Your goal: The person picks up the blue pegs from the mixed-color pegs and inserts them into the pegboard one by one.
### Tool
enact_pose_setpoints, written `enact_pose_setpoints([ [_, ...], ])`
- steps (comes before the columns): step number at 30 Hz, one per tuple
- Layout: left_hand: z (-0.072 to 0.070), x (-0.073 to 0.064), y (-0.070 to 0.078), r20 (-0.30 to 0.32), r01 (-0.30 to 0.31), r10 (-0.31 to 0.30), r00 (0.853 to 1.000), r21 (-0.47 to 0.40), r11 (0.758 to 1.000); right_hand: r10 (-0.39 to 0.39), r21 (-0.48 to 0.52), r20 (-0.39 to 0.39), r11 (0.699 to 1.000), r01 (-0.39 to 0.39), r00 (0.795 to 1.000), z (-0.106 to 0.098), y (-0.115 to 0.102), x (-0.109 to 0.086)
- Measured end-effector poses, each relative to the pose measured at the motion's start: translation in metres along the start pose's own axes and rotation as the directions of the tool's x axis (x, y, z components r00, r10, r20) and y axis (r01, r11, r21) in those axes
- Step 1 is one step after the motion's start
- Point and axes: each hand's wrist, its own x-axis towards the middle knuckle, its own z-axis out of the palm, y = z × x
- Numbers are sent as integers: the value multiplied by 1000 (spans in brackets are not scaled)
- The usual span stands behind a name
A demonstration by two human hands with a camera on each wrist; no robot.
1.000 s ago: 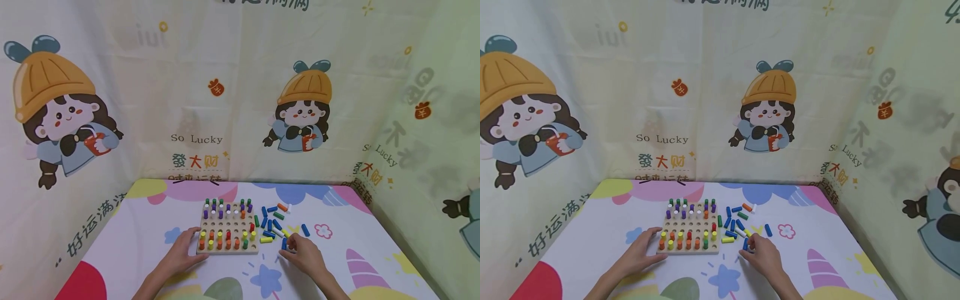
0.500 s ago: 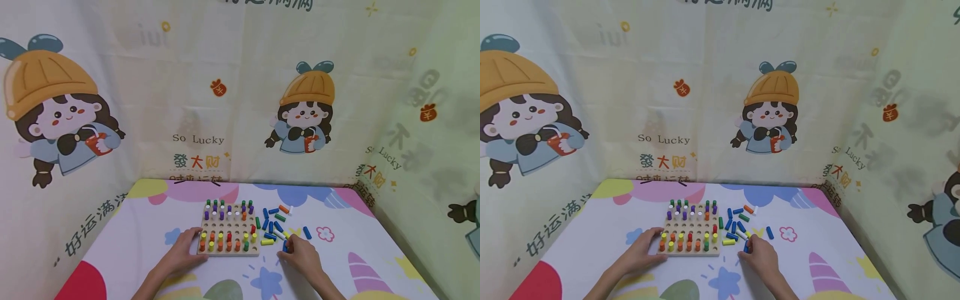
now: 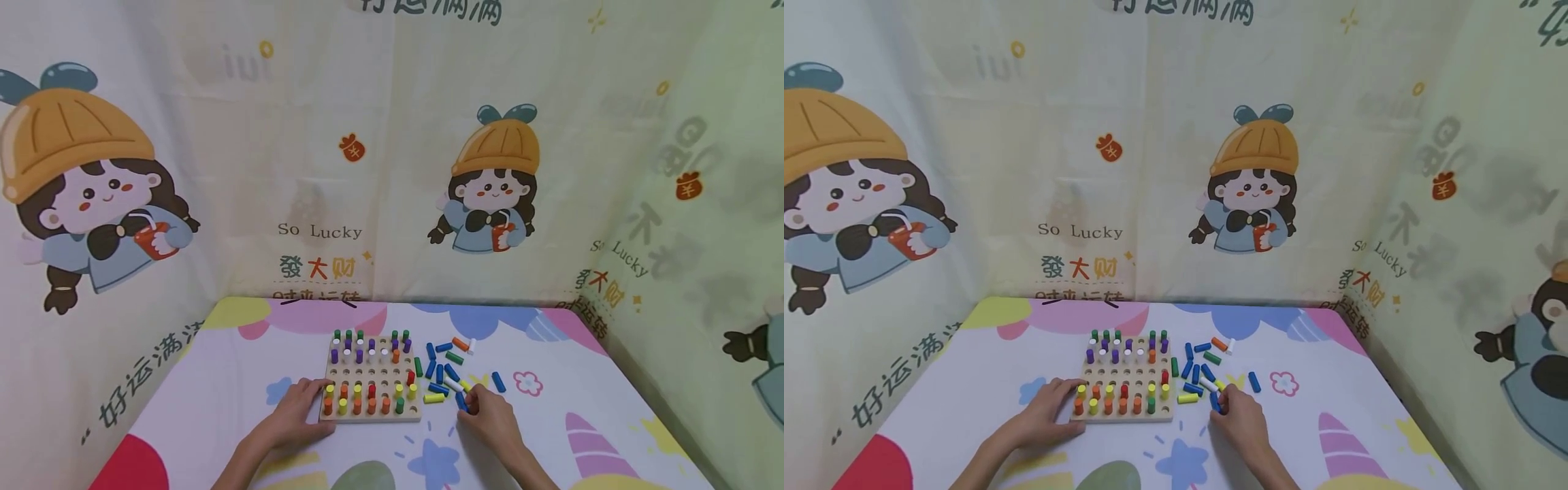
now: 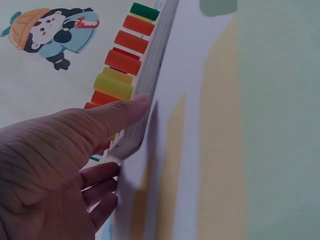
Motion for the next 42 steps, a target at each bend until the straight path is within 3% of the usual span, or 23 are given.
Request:
enact_pose_setpoints([
  [3,-1,1,-2,25,-3,2,1000,11,1000,16,20,13,1000,-16,1000,1,1,-2],
  [12,-4,5,-5,5,-21,21,1000,-21,1000,7,67,-28,998,-5,1000,-3,5,-3],
  [18,-5,6,-5,5,-9,9,1000,-37,999,-46,117,-103,991,58,994,-6,7,-4],
  [32,-7,9,-6,7,-18,19,1000,-66,998,-68,274,-177,955,115,982,-3,-2,-3],
  [42,-11,12,-6,2,-38,38,999,-76,996,-83,373,-164,917,140,983,-7,-22,-4],
])
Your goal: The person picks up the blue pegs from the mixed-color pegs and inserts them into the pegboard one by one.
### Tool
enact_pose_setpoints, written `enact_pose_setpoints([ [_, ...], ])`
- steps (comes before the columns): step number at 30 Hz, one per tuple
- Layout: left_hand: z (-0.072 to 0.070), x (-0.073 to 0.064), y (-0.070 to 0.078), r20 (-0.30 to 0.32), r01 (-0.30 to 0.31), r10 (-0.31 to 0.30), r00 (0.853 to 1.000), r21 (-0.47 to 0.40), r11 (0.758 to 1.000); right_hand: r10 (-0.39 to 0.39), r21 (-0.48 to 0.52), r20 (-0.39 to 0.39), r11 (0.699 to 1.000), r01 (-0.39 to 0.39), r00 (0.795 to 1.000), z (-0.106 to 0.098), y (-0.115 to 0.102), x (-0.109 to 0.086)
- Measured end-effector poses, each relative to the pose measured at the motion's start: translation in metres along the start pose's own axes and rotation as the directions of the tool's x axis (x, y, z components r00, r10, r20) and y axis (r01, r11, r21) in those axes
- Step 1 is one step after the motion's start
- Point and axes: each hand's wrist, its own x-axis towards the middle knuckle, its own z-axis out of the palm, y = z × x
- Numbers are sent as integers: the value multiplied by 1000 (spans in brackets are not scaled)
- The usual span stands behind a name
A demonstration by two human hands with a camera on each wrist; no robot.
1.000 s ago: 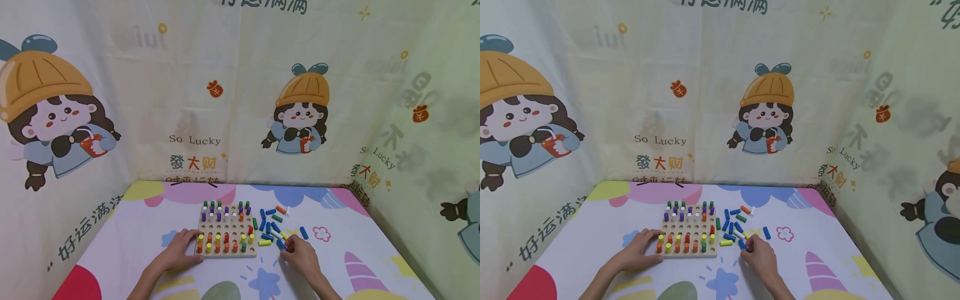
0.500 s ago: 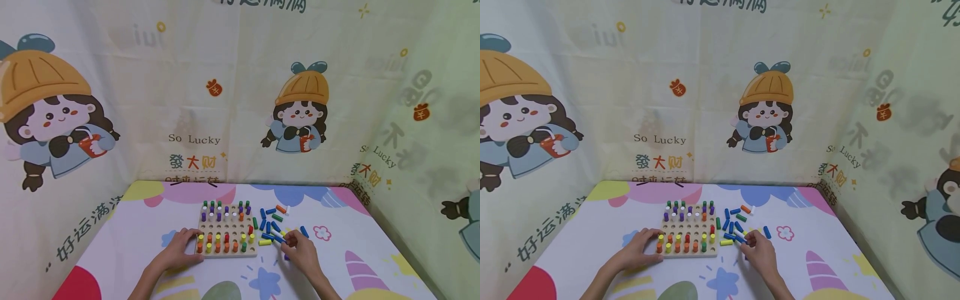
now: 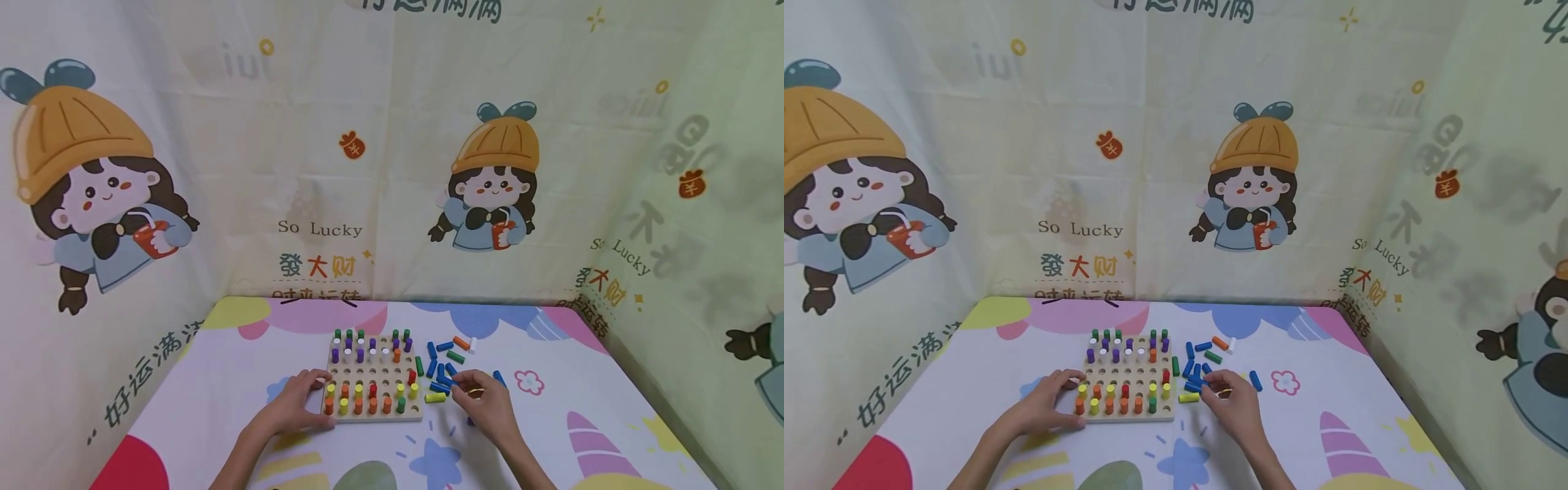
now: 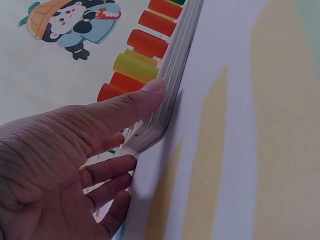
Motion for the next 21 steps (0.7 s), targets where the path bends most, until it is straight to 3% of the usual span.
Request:
enact_pose_setpoints([
  [11,-1,2,-1,5,20,-20,1000,-3,1000,15,103,-21,995,-13,1000,7,-17,3],
  [21,-1,3,-3,3,18,-18,1000,-14,1000,-58,229,24,972,51,998,22,-30,4],
])
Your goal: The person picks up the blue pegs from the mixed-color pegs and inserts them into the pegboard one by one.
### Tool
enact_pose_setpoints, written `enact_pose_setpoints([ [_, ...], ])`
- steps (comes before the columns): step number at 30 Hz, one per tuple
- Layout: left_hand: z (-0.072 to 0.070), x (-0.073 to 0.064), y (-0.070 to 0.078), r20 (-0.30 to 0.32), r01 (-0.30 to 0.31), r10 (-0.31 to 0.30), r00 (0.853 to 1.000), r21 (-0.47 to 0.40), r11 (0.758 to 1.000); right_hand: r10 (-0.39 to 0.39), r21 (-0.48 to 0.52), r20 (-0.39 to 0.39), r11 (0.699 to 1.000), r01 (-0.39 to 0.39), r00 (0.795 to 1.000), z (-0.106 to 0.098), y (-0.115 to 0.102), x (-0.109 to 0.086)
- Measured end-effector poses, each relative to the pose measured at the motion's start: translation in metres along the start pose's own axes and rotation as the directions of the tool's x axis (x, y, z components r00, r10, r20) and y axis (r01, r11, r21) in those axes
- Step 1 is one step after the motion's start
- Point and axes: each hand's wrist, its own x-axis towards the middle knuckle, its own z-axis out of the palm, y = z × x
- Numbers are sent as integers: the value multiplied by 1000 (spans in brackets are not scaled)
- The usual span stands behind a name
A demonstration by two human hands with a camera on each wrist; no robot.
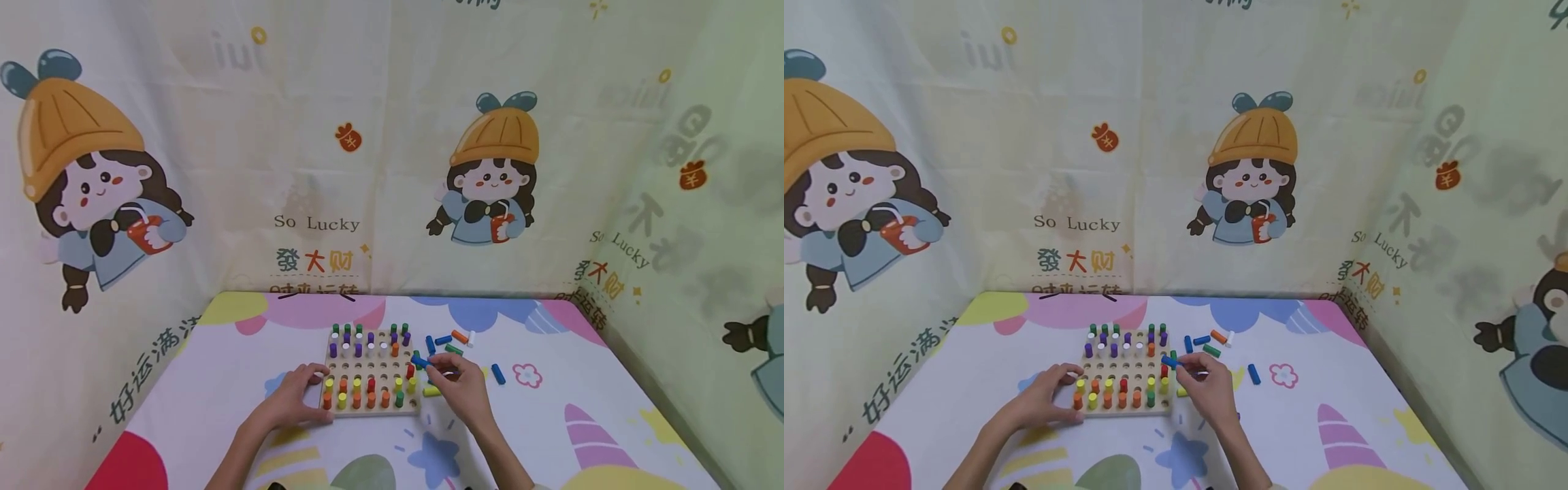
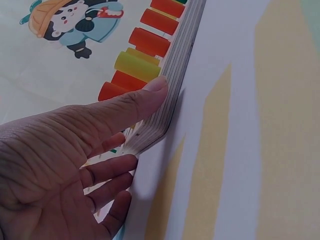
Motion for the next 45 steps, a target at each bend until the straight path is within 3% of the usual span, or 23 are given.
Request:
enact_pose_setpoints([
  [12,0,0,2,1,4,-4,1000,-26,1000,-13,103,61,995,6,998,22,-12,1],
  [18,-4,-1,3,-5,-12,12,1000,-17,1000,-28,103,72,994,21,997,31,-14,5],
  [26,-4,0,6,-7,1,-1,1000,-12,1000,-48,62,91,997,42,995,47,-21,12],
  [33,-2,-1,4,2,10,-10,1000,-24,1000,-81,103,109,992,70,991,59,-23,12],
  [45,-2,2,4,5,41,-40,999,-31,999,-109,79,131,992,100,985,76,-19,14],
])
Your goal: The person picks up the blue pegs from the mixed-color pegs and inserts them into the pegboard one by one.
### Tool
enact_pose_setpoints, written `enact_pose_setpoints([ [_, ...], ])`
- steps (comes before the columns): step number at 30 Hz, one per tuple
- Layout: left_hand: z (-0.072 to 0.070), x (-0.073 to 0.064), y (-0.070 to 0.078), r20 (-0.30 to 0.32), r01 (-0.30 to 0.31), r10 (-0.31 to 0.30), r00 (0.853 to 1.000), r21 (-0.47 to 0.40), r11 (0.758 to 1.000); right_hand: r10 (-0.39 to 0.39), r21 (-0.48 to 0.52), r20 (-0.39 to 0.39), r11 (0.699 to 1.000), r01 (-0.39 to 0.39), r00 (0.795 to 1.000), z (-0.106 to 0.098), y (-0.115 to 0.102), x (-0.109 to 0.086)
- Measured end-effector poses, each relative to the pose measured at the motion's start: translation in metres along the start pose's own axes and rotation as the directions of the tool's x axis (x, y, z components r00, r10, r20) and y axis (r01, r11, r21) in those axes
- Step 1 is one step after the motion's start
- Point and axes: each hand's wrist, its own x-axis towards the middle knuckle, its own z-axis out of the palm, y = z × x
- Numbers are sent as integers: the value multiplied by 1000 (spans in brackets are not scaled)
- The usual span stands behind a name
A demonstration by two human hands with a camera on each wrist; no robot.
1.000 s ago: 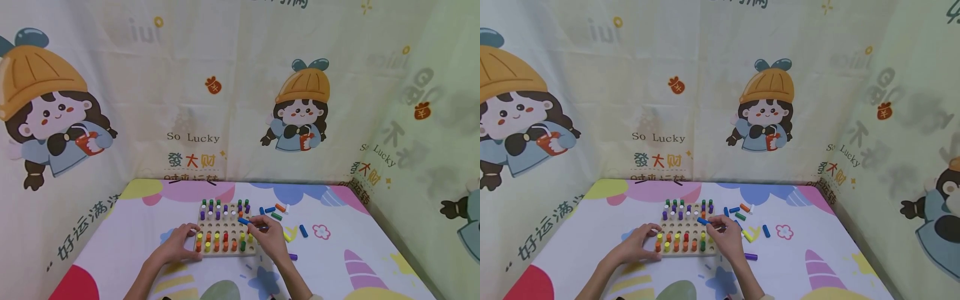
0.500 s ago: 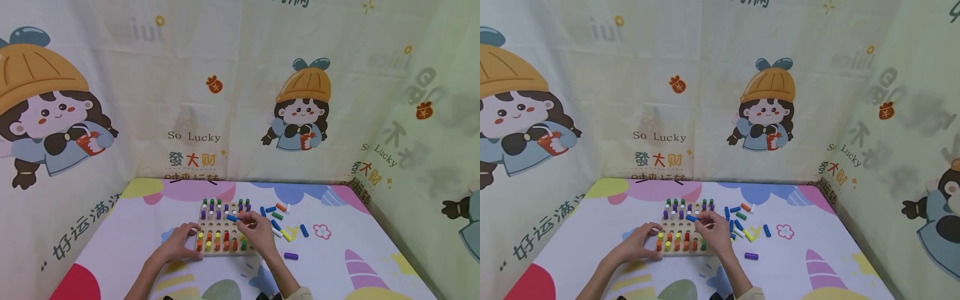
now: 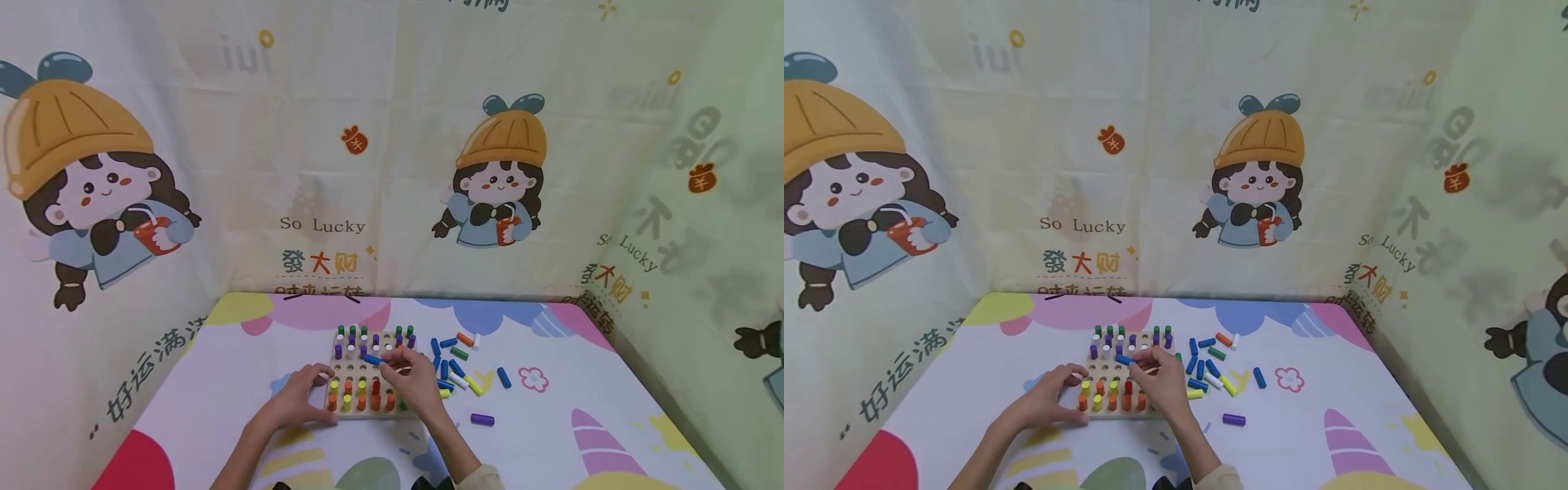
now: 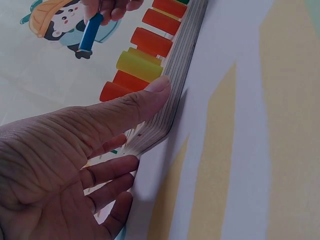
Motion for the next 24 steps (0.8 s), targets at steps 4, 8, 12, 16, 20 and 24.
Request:
enact_pose_setpoints([
  [4,0,0,2,0,3,-3,1000,-2,1000,-1,-16,9,1000,2,1000,2,1,2],
  [8,0,0,3,2,3,-3,1000,0,1000,-6,-44,16,999,6,1000,6,3,5],
  [12,0,-1,2,1,14,-14,1000,-1,1000,-10,-70,27,997,12,1000,10,4,8],
  [16,0,0,2,2,8,-8,1000,1,1000,-11,-104,32,994,14,999,15,4,10],
  [20,0,0,1,7,3,-3,1000,-5,1000,-26,-115,29,993,30,999,19,4,12],
  [24,-1,-1,1,17,-9,9,1000,-8,1000,-36,-113,46,993,41,998,23,4,13],
])
